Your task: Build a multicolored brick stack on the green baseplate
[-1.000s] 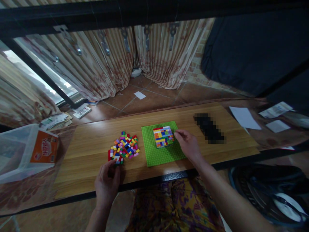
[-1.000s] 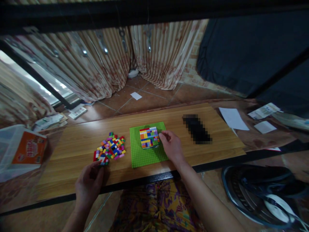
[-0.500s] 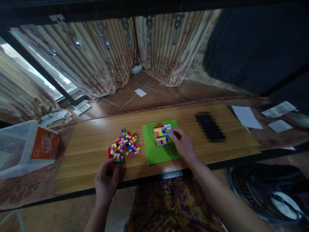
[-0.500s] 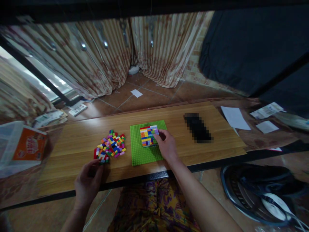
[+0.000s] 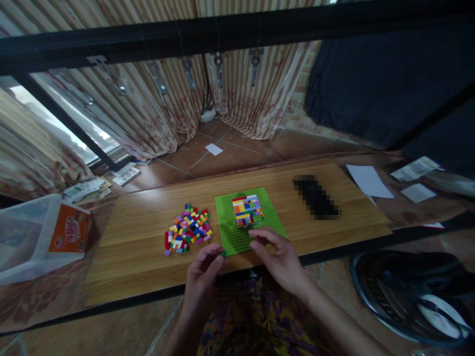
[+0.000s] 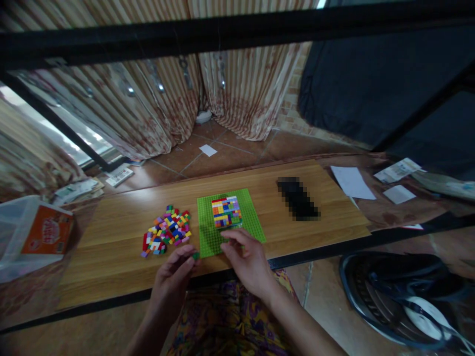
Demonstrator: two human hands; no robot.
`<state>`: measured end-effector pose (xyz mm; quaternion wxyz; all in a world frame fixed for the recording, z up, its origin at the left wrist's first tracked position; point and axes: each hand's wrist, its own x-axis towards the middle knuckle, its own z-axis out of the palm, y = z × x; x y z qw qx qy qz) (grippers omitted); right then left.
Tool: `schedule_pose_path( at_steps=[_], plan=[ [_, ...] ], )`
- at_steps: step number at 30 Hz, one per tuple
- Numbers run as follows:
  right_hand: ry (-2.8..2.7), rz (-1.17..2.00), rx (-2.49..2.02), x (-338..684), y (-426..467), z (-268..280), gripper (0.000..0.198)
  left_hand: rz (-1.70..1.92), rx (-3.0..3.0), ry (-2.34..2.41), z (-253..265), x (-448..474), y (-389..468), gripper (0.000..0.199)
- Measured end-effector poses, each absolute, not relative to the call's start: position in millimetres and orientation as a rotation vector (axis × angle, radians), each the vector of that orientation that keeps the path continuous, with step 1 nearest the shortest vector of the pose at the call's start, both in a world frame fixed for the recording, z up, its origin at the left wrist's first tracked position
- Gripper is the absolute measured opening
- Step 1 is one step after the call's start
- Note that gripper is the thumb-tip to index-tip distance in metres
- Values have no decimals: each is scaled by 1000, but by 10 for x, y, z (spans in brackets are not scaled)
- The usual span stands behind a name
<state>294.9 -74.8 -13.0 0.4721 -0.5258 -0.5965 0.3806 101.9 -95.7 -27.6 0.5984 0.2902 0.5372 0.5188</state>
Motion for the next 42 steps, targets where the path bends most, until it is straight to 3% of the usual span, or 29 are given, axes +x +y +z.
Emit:
schedule_pose_path(
  at_steps=[8, 22, 28, 33, 42],
  plan=[
    [-1527, 934, -1249, 2859, -907, -98, 22, 1063, 307, 907, -171, 1426, -804, 35],
    [-1610, 673, -1324, 2886, -923, -130, 15, 1100, 404, 1018, -153, 1531, -816, 31],
    [-1528, 1164, -1150, 3030, -910, -7, 18, 925, 562, 889, -159, 1428, -770, 44],
    [-1488, 1282, -1076, 3123, -929, 28, 16, 843, 657, 807, -138, 1427, -723, 56],
    [-1333, 798, -1429, 3406, -450, -341, 21, 902, 787, 1134, -278, 1319, -751, 37]
  ],
)
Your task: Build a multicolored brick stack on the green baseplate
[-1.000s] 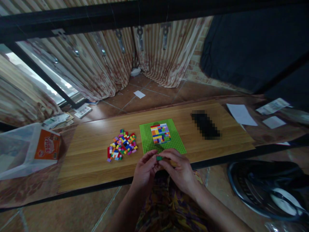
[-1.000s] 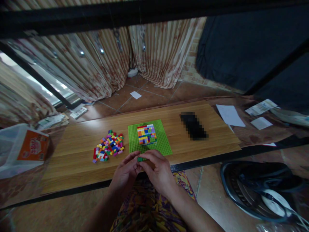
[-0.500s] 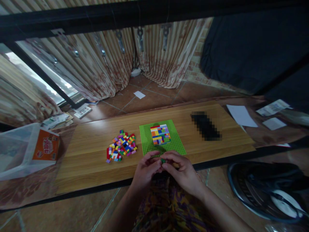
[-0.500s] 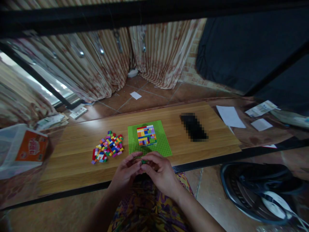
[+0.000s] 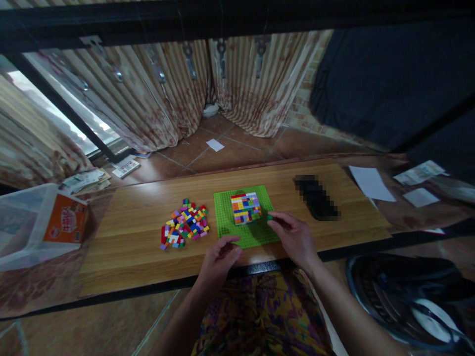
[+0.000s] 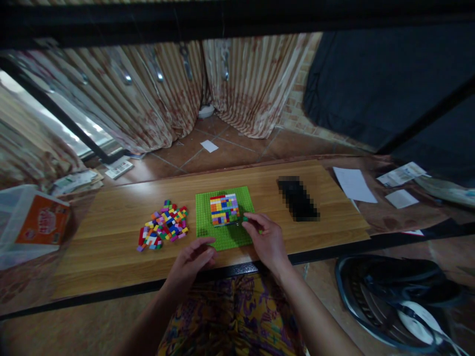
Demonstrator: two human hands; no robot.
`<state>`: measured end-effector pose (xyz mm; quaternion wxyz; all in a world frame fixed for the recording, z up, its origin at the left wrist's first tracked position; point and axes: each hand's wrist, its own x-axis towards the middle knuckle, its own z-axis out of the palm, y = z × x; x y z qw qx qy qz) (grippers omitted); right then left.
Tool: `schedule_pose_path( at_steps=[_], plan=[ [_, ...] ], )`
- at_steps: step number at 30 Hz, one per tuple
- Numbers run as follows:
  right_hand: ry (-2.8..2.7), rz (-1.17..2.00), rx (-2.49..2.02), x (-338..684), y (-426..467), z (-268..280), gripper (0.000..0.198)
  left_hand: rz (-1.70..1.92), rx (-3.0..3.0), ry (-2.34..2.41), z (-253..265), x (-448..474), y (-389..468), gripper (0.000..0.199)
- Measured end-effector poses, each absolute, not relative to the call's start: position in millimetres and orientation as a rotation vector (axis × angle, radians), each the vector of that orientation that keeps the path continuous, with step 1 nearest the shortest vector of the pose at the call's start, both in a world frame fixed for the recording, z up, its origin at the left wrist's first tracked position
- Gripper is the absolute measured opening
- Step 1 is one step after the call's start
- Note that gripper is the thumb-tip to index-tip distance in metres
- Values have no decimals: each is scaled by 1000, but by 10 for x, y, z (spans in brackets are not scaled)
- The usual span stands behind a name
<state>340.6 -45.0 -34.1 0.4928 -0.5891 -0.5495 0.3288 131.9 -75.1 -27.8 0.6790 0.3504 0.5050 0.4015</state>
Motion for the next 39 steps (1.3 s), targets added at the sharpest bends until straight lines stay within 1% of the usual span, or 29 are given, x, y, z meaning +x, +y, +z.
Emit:
schedule_pose_path(
  at_steps=[4, 13, 17, 27, 34, 39],
  plan=[
    [-1417, 779, -1479, 3438, -248, -440, 24, 930, 721, 1185, -360, 1152, -791, 41],
    [-1479, 733, -1570, 3351, -118, -413, 22, 945, 661, 1130, -363, 1117, -774, 39],
    [-1454, 742, -1579, 3352, -91, -421, 27, 943, 626, 1110, -375, 1111, -771, 41],
    [-1269, 918, -1516, 3359, -102, -451, 40, 954, 623, 1063, -428, 1093, -788, 39],
    [-1037, 1013, -1542, 3329, -60, -406, 42, 958, 601, 1042, -419, 1096, -782, 40],
    [-1091, 1045, -1569, 3262, -8, -442, 45, 957, 611, 1050, -412, 1101, -783, 39]
  ],
)
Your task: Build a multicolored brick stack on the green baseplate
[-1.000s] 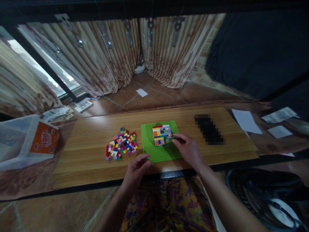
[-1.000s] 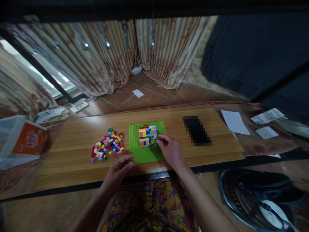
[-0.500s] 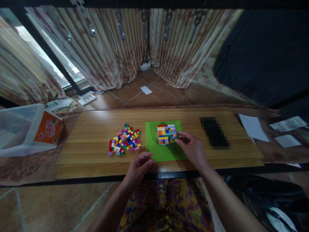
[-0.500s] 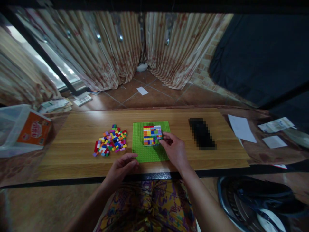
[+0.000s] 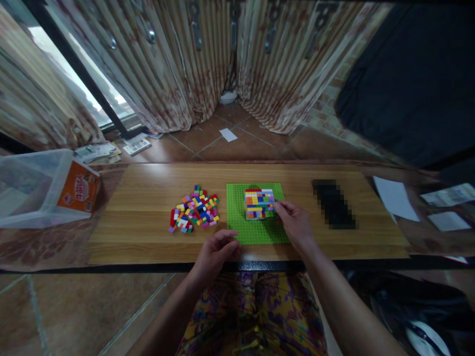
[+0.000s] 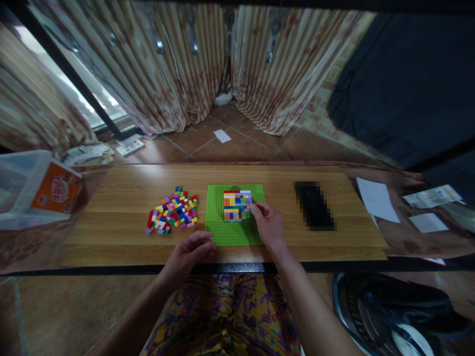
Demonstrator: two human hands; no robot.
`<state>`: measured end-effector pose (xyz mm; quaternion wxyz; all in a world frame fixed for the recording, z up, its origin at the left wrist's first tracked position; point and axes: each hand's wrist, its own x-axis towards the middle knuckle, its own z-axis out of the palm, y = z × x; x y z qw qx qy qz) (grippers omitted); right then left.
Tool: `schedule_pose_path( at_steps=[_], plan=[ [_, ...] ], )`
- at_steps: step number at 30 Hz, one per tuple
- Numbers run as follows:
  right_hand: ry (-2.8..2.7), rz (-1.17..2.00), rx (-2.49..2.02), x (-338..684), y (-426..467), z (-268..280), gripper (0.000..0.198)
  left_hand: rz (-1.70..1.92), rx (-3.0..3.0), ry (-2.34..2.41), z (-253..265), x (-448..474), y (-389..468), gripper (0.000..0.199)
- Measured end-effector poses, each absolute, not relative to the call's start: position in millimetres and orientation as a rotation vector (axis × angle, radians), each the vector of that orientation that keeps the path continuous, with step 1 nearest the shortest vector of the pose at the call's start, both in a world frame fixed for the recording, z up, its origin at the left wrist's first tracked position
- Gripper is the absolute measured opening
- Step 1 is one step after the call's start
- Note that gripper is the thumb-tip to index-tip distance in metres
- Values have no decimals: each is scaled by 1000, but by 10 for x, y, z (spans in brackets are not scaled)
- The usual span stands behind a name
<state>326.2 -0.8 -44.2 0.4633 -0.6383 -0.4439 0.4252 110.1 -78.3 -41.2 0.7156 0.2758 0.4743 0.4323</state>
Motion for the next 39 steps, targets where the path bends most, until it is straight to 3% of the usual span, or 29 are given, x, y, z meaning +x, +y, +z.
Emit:
schedule_pose_path(
  at_steps=[20, 29, 34, 39],
  plan=[
    [-1053, 960, -1599, 3190, -55, -496, 44, 949, 594, 1058, -392, 1105, -790, 36],
    [-1005, 1079, -1515, 3273, -43, -525, 45, 983, 603, 1091, -348, 1076, -825, 38],
    [-904, 892, -1507, 3361, -204, -447, 41, 1049, 647, 1220, -251, 858, -882, 34],
    [-1210, 755, -1543, 3050, -531, -265, 26, 1190, 685, 1378, -256, 568, -915, 33]
  ],
)
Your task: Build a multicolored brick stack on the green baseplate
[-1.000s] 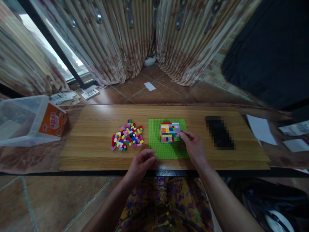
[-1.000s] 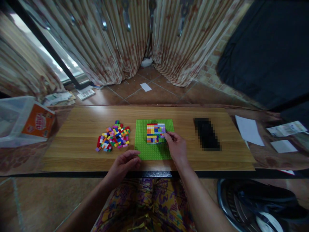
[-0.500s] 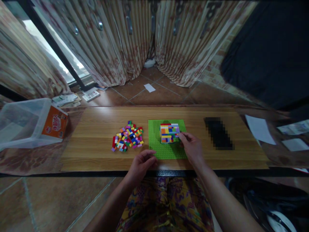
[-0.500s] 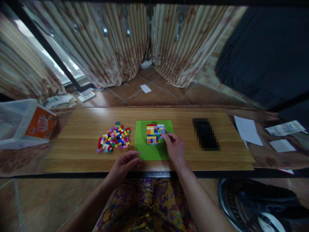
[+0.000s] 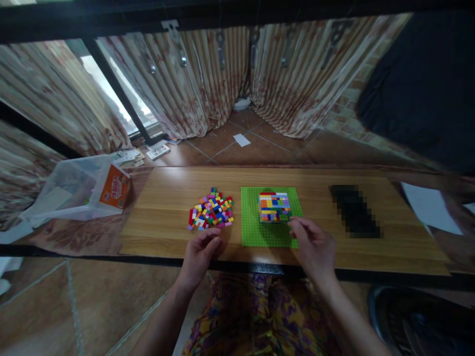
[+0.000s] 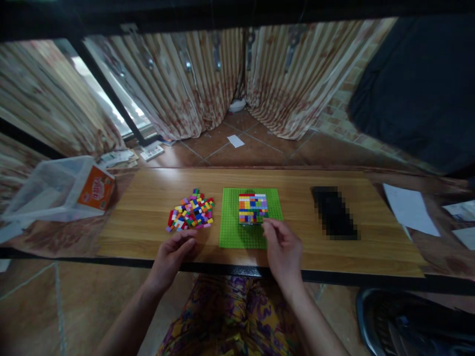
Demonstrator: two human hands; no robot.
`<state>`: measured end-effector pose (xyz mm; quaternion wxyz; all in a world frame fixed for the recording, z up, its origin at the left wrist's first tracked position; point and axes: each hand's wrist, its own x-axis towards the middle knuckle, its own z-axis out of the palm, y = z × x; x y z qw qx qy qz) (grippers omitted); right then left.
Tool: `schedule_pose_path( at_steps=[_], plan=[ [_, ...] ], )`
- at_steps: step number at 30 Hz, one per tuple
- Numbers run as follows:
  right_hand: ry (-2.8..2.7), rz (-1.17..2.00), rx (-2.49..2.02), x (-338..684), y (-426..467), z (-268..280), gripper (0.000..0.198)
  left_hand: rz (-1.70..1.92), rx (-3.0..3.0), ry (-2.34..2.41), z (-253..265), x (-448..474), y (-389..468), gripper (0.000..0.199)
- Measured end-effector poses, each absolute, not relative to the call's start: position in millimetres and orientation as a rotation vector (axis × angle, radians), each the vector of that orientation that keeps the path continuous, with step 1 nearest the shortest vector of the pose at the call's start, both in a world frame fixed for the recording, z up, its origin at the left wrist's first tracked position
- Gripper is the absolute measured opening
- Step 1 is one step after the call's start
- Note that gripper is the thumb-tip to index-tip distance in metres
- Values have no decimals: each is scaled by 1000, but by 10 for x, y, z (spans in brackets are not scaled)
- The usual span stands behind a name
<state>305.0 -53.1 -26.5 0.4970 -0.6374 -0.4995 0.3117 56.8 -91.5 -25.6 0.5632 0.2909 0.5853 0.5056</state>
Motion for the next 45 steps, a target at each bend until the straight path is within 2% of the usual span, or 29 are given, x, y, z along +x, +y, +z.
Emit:
schedule_pose_path(
  at_steps=[6, 12, 16, 23, 28, 32, 45],
  plan=[
    [-1822, 866, -1302, 2406, -678, -291, 18, 1427, 961, 1765, -360, 272, -940, 26],
    [-2057, 704, -1277, 2095, -431, -395, 24, 1289, 1511, 2206, -544, 6, -858, 44],
    [-2097, 675, -1245, 1991, -294, -417, 23, 1195, 1635, 2186, -635, -13, -730, 49],
    [-2187, 549, -1330, 1792, -73, -488, 21, 1092, 1748, 2081, -671, 61, -475, 46],
    [-2122, 623, -1333, 1776, -42, -520, 20, 999, 1866, 1979, -644, 86, -443, 44],
    [-2016, 692, -1311, 1865, -97, -494, 20, 1000, 1878, 1936, -623, 85, -468, 39],
    [-2105, 536, -1489, 1744, 272, -464, 18, 1084, 1805, 1966, -612, 75, -478, 28]
  ],
)
